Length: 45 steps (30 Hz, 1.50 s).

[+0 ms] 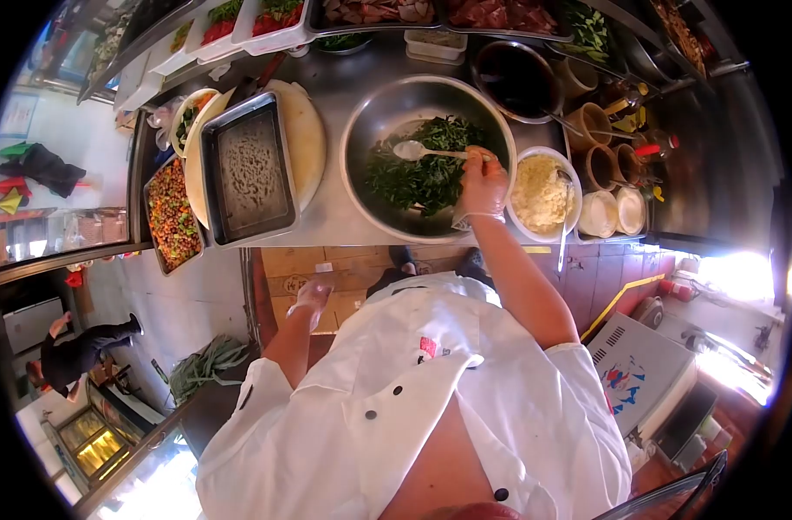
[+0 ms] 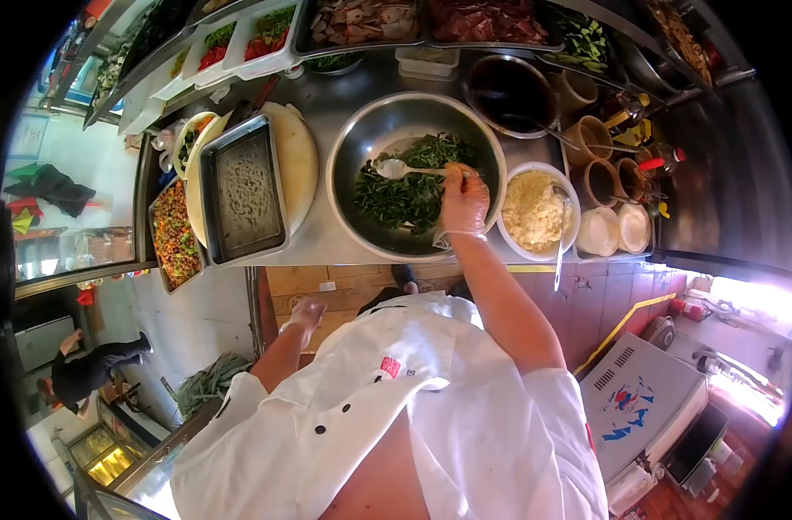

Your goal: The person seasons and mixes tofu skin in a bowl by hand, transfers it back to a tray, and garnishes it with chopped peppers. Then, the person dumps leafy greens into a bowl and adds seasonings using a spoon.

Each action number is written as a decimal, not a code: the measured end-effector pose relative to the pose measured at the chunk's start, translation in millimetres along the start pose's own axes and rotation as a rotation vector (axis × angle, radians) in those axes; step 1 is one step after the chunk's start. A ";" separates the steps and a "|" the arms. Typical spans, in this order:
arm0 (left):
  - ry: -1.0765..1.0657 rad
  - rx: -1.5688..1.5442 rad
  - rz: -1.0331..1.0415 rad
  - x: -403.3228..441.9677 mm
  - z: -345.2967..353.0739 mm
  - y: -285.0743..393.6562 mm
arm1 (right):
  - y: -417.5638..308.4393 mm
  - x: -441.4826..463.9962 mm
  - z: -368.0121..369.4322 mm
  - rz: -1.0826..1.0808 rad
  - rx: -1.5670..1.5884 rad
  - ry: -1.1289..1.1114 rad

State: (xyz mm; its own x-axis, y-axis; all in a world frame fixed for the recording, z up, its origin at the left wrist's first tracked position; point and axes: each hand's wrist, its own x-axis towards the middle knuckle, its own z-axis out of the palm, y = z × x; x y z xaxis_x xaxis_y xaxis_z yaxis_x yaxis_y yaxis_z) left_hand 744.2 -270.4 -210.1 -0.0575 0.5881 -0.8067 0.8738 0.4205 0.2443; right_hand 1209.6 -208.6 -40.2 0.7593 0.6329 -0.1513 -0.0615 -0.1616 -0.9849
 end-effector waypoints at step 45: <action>0.056 0.235 0.097 -174.7 183.2 172.5 | 110.4 153.7 -583.8 0.210 -0.043 0.809</action>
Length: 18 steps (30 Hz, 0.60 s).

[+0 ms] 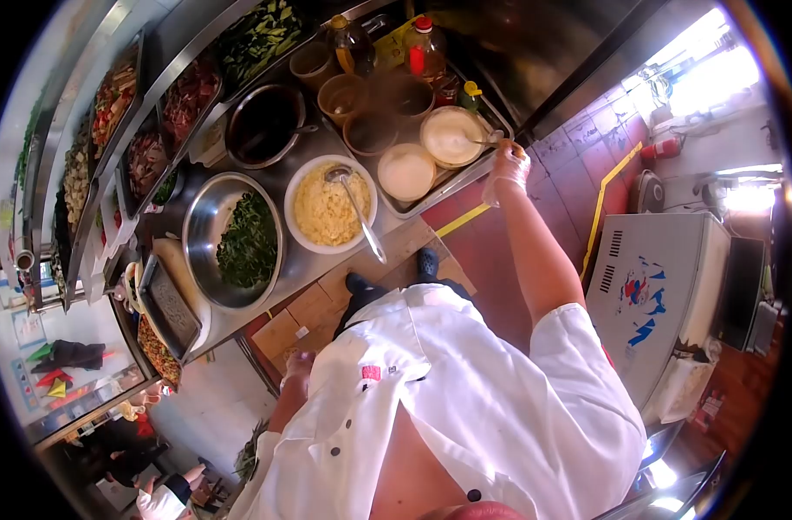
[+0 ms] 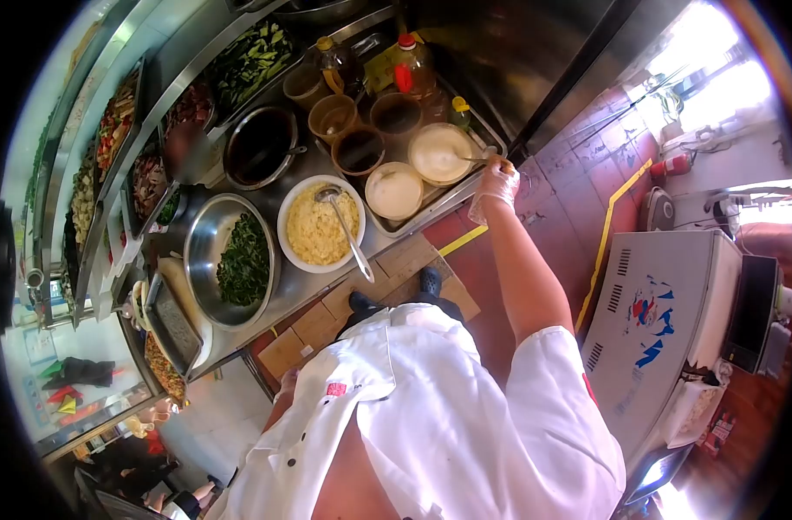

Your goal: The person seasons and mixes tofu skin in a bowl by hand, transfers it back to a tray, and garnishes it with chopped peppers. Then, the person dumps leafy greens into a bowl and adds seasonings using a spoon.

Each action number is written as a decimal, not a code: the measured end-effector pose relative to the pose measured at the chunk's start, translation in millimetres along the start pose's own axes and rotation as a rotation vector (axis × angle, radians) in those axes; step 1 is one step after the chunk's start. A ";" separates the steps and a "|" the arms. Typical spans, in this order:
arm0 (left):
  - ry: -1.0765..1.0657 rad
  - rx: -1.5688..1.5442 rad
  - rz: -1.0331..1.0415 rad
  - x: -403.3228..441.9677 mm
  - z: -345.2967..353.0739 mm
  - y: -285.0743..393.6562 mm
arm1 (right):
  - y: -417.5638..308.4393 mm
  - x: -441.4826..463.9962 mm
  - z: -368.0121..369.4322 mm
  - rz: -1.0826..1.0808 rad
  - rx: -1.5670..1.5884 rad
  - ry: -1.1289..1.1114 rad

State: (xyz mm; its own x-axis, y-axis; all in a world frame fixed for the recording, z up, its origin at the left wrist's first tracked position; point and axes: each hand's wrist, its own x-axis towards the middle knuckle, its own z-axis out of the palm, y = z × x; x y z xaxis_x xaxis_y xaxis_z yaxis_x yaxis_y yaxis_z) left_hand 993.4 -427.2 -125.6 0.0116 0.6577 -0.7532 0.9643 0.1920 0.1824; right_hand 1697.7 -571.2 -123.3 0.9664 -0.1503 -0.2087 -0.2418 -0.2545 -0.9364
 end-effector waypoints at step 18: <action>-0.075 0.120 0.009 38.7 -15.8 -35.8 | -74.2 -46.0 -32.5 -0.102 -0.013 0.043</action>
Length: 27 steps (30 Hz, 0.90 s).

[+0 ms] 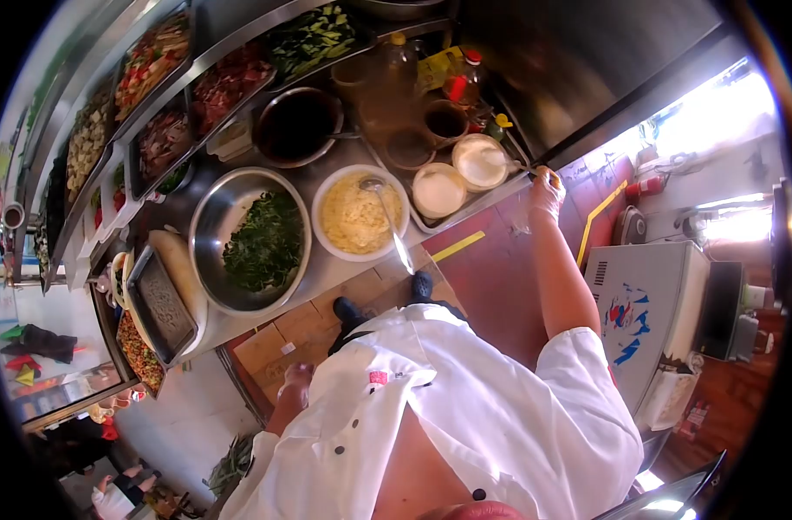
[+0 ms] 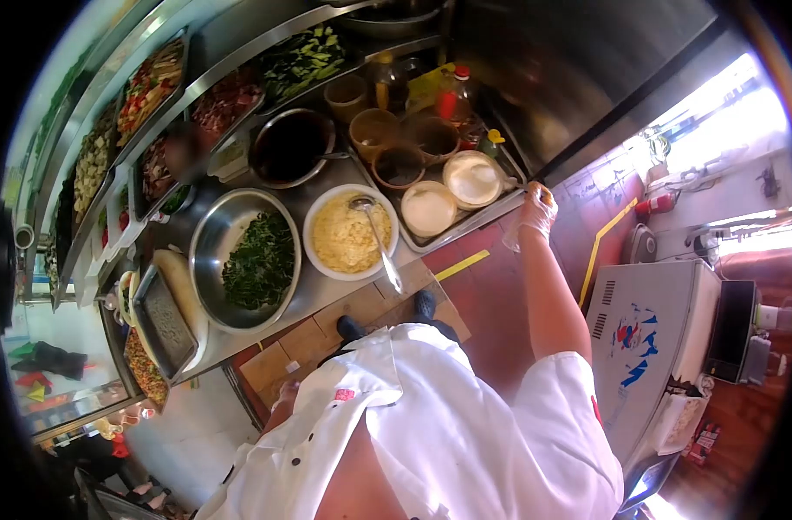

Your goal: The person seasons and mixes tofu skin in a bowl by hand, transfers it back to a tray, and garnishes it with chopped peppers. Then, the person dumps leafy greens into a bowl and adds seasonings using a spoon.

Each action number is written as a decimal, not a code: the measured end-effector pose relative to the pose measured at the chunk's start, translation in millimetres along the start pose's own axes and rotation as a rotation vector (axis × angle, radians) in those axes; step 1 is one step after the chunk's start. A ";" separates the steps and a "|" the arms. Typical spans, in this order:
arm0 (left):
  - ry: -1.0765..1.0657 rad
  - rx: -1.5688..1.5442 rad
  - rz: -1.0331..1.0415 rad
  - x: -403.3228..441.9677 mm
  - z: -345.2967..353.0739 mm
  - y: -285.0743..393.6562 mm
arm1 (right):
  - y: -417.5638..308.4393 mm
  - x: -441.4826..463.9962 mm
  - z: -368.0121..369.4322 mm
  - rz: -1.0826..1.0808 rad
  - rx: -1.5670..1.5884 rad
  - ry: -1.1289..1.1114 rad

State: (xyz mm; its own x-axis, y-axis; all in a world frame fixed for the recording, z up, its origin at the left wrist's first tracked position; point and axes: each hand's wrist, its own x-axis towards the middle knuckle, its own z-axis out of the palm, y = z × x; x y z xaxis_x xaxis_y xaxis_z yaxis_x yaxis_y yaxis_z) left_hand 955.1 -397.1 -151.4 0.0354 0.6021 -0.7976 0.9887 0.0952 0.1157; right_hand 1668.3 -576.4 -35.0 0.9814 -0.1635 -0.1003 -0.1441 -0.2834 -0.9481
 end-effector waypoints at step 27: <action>-0.192 0.088 0.094 163.1 -9.4 -293.8 | -63.9 -426.3 258.6 -0.145 -0.064 -0.621</action>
State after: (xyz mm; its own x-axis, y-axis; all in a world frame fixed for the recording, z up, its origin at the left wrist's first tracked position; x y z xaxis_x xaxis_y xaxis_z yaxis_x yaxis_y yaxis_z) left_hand 669.0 -319.4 -309.9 0.1468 0.4425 -0.8847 0.9883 -0.0286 0.1497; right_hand 1291.9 -244.2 -9.8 0.8793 0.4530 -0.1469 0.0068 -0.3205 -0.9472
